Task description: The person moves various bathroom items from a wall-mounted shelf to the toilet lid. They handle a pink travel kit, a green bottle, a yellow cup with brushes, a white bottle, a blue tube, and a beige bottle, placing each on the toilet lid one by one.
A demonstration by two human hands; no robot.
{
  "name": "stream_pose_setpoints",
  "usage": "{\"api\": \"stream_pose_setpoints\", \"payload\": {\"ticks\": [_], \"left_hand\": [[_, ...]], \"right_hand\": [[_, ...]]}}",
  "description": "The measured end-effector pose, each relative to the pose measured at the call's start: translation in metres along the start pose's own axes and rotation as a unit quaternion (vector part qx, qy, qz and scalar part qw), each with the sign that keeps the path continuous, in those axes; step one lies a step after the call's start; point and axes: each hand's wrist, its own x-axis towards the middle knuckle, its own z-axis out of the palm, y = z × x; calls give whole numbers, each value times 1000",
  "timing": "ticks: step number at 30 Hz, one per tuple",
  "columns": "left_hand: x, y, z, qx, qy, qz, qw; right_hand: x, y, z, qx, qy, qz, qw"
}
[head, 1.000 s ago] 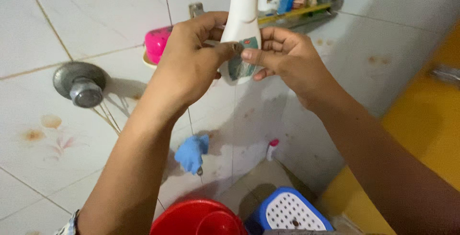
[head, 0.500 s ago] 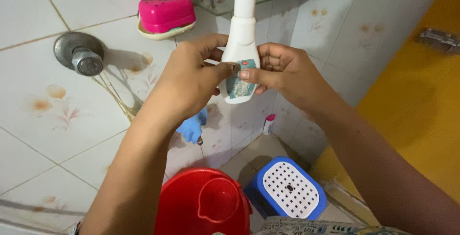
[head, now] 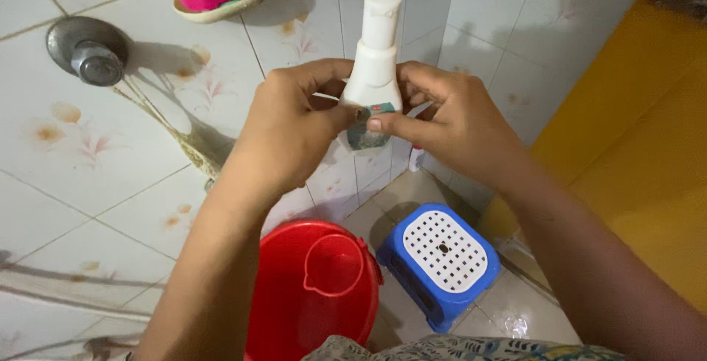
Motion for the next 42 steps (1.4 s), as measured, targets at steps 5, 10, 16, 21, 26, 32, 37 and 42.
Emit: {"api": "stream_pose_setpoints", "payload": {"ticks": [5, 10, 16, 21, 26, 32, 37, 42], "left_hand": [[-27, 3, 22, 3, 10, -37, 999], [-67, 4, 21, 37, 24, -68, 997], [-107, 14, 0, 32, 53, -112, 992], [-144, 13, -30, -16, 86, -144, 986], [-199, 0, -76, -14, 118, -165, 979], [-282, -10, -146, -14, 154, -223, 962], [-344, -17, -193, 8, 149, -259, 954], [-401, -22, -231, 35, 195, -261, 945]], "right_hand": [[-24, 10, 0, 32, -49, 22, 998], [-46, 7, 21, 81, -104, 18, 991], [-48, -17, 45, 79, -146, -10, 986], [-46, -42, 74, 137, -184, -60, 971], [-40, -80, 132, 166, -245, -52, 954], [-48, -152, 214, 171, -306, -49, 935], [-54, -205, 269, 138, -339, -60, 929], [-62, -246, 324, 181, -383, -76, 903]]}}
